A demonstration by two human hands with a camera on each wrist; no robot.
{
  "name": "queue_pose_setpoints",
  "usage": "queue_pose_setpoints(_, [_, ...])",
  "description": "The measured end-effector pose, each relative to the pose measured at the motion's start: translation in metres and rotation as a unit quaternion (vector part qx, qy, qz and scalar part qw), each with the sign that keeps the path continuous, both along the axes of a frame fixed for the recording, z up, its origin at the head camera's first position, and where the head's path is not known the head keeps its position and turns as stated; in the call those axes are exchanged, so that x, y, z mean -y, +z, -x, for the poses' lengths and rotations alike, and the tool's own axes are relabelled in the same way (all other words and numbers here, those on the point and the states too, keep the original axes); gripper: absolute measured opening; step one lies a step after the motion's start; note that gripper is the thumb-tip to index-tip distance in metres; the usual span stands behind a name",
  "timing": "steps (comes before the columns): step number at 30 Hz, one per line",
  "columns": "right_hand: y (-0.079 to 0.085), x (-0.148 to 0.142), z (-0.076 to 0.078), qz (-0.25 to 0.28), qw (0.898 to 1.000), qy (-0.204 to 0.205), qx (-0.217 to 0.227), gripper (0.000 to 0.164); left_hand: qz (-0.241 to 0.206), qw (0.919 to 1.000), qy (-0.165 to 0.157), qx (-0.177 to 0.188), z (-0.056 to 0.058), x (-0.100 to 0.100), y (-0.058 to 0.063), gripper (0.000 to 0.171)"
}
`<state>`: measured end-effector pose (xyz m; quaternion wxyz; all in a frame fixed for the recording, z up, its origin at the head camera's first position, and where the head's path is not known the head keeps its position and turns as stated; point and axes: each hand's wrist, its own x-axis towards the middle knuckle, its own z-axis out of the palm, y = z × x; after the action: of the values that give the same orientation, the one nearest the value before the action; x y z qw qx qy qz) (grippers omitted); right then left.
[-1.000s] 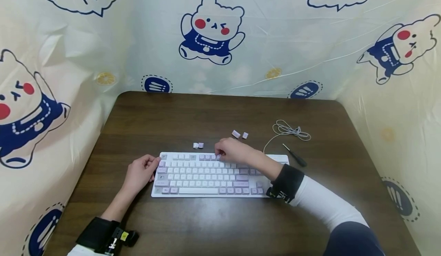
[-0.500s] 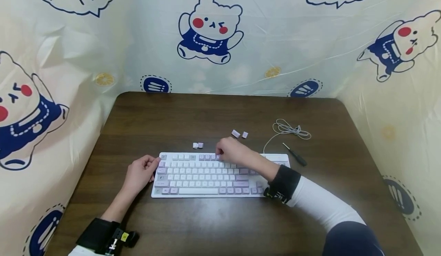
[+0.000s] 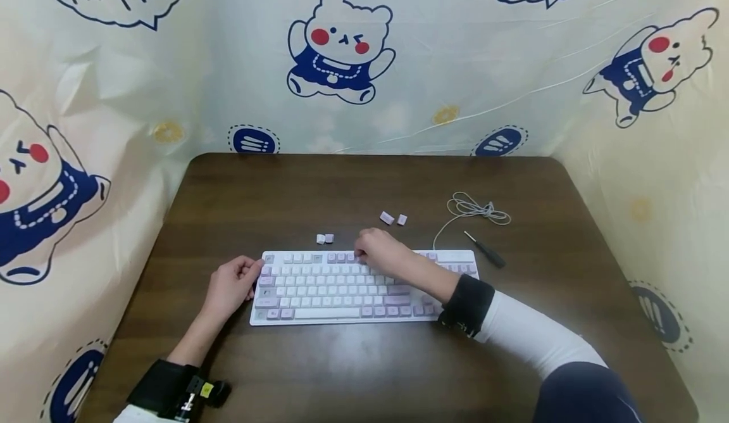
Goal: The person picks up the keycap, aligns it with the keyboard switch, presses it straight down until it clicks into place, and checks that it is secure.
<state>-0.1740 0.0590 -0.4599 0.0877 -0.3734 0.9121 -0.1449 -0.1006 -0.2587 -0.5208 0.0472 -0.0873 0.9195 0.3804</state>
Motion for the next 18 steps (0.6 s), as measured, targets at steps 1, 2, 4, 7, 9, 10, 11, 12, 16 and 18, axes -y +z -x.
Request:
queue_pose_setpoints(1, [0.0,-0.001,0.0,0.002,1.0,0.003,-0.001,0.011,0.0,1.0,0.0,0.0,0.0,0.0,0.0,0.043])
queue_pose_setpoints(2, [0.0,-0.002,0.001,0.005,1.0,0.007,-0.002,0.01,0.001,1.0,-0.001,0.0,0.0,0.0,0.0,0.043])
queue_pose_setpoints(4, [0.002,-0.006,0.001,0.014,1.0,0.014,-0.004,0.009,0.0,1.0,-0.002,-0.001,0.0,-0.001,0.0,0.043])
queue_pose_setpoints(7, [0.005,-0.018,-0.002,0.034,0.999,0.016,-0.01,0.007,-0.01,0.9999,-0.009,0.0,-0.002,-0.001,-0.001,0.043])
queue_pose_setpoints(9, [0.009,-0.032,-0.005,0.052,0.999,0.001,-0.007,0.01,-0.019,0.9997,-0.013,0.005,-0.005,-0.002,-0.001,0.042])
queue_pose_setpoints(10, [0.011,-0.04,-0.007,0.061,0.998,-0.01,-0.007,0.012,-0.024,0.9996,-0.015,0.008,-0.007,-0.002,0.0,0.042])
queue_pose_setpoints(11, [0.014,-0.05,-0.009,0.068,0.997,-0.027,-0.004,0.014,-0.028,0.9994,-0.017,0.013,-0.009,-0.001,0.001,0.041])
queue_pose_setpoints(12, [0.016,-0.061,-0.01,0.077,0.996,-0.047,0.001,0.015,-0.03,0.9992,-0.02,0.016,-0.01,-0.001,0.001,0.04])
queue_pose_setpoints(16, [0.019,-0.108,-0.014,0.095,0.986,-0.137,-0.001,0.018,-0.024,0.9992,-0.024,0.019,-0.013,0.001,0.007,0.036])
queue_pose_setpoints(18, [0.013,-0.13,-0.016,0.097,0.978,-0.185,-0.013,0.02,-0.014,0.9995,-0.022,0.016,-0.011,0.003,0.01,0.035])
